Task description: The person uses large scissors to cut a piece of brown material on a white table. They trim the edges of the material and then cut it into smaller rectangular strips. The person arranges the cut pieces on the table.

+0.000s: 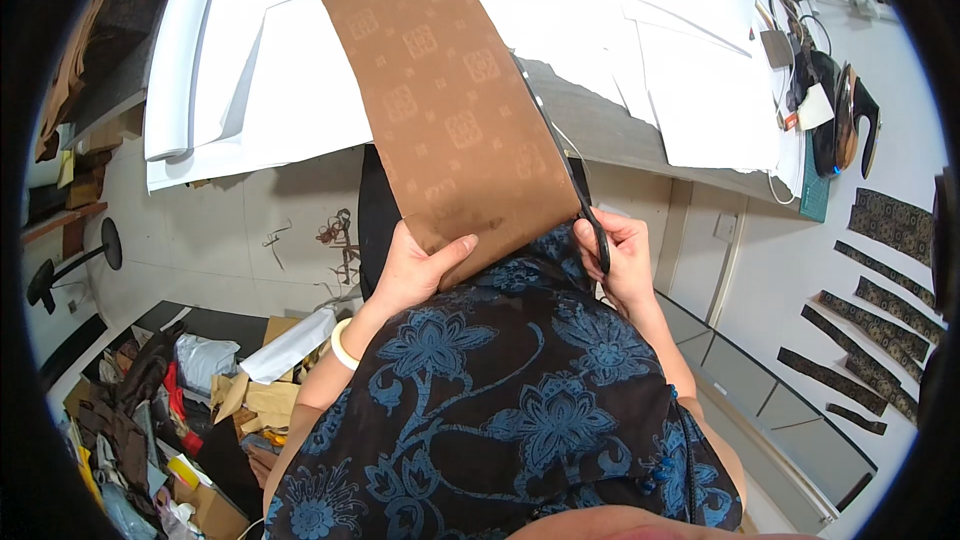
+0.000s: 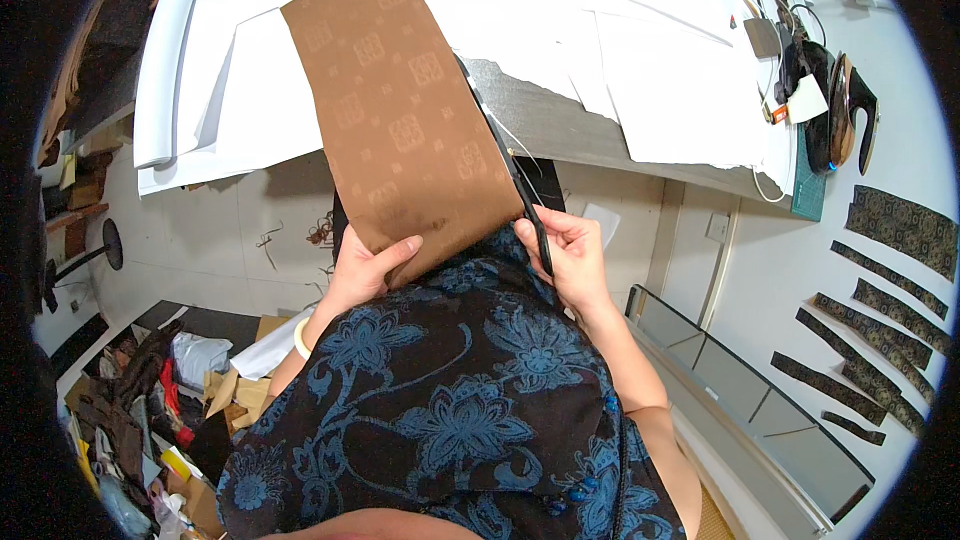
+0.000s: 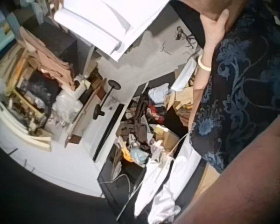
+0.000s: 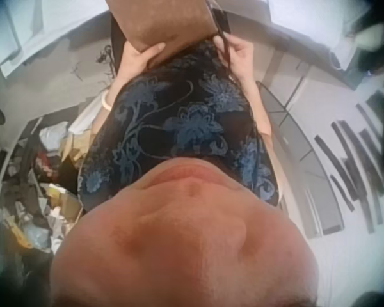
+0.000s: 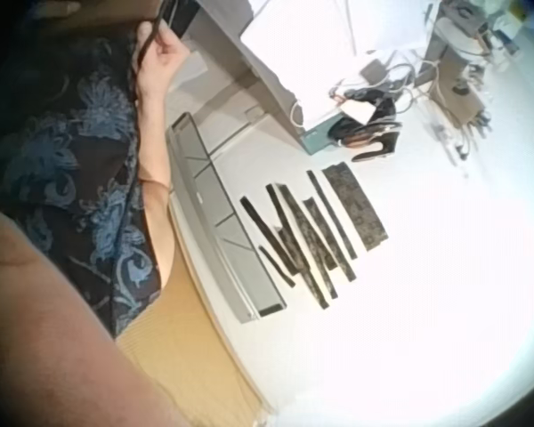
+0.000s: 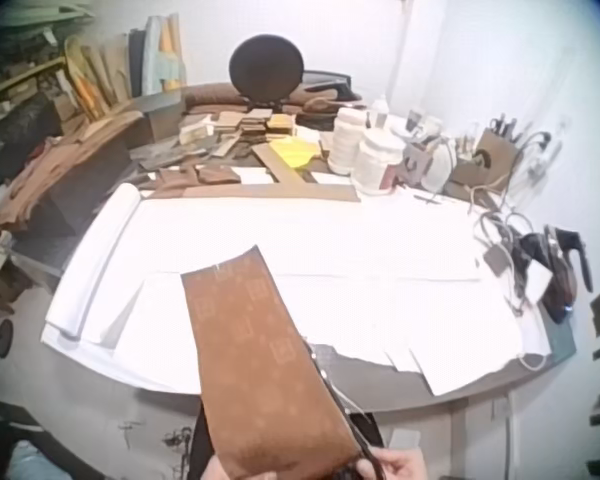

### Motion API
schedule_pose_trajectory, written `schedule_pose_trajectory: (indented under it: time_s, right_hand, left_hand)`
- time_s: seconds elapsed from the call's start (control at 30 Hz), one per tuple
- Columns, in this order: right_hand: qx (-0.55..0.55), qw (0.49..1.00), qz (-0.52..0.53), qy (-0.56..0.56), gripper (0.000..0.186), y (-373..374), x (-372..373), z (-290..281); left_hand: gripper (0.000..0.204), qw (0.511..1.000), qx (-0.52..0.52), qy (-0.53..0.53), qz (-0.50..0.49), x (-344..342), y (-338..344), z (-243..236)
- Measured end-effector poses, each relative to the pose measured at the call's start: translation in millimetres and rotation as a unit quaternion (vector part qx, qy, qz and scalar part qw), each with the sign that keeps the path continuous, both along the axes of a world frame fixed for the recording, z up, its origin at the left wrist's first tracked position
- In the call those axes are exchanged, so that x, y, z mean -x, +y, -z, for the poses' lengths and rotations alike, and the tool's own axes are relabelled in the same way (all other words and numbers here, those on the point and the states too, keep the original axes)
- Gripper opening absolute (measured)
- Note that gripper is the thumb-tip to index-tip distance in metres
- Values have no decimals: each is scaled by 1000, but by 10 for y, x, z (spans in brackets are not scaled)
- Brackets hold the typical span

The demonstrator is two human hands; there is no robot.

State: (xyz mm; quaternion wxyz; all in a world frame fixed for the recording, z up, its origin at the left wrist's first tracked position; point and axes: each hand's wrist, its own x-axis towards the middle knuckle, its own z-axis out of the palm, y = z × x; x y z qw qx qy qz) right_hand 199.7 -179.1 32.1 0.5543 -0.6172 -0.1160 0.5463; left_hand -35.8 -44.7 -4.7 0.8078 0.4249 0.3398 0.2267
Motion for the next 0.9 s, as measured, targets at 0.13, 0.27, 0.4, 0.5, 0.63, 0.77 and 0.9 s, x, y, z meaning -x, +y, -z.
schedule_pose_trajectory:
  time_s: [0.13,0.27,0.4,0.5,0.63,0.77,0.9]
  right_hand:
    - [3,1000,-11,-3,29,36,-10,-42]
    - [-15,1000,-8,13,28,87,-47,11]
    - [-4,1000,-3,7,28,172,-34,-62]
    - [2,1000,4,3,27,167,-13,-38]
    - [9,1000,14,-8,27,162,21,-37]
    - [3,1000,19,-7,29,150,13,-37]
    - [-42,996,55,-60,32,112,-48,-19]
  left_hand:
    - [36,1000,-2,4,-2,3,-10,-15]
    - [36,1000,-19,12,13,23,-17,-5]
    - [37,999,-28,10,30,10,0,-77]
    - [38,999,-24,8,30,12,-9,-57]
    - [38,999,-17,12,33,6,-18,-67]
    - [36,999,-19,10,30,5,-21,-48]
    - [36,999,-31,17,-5,31,-29,-8]
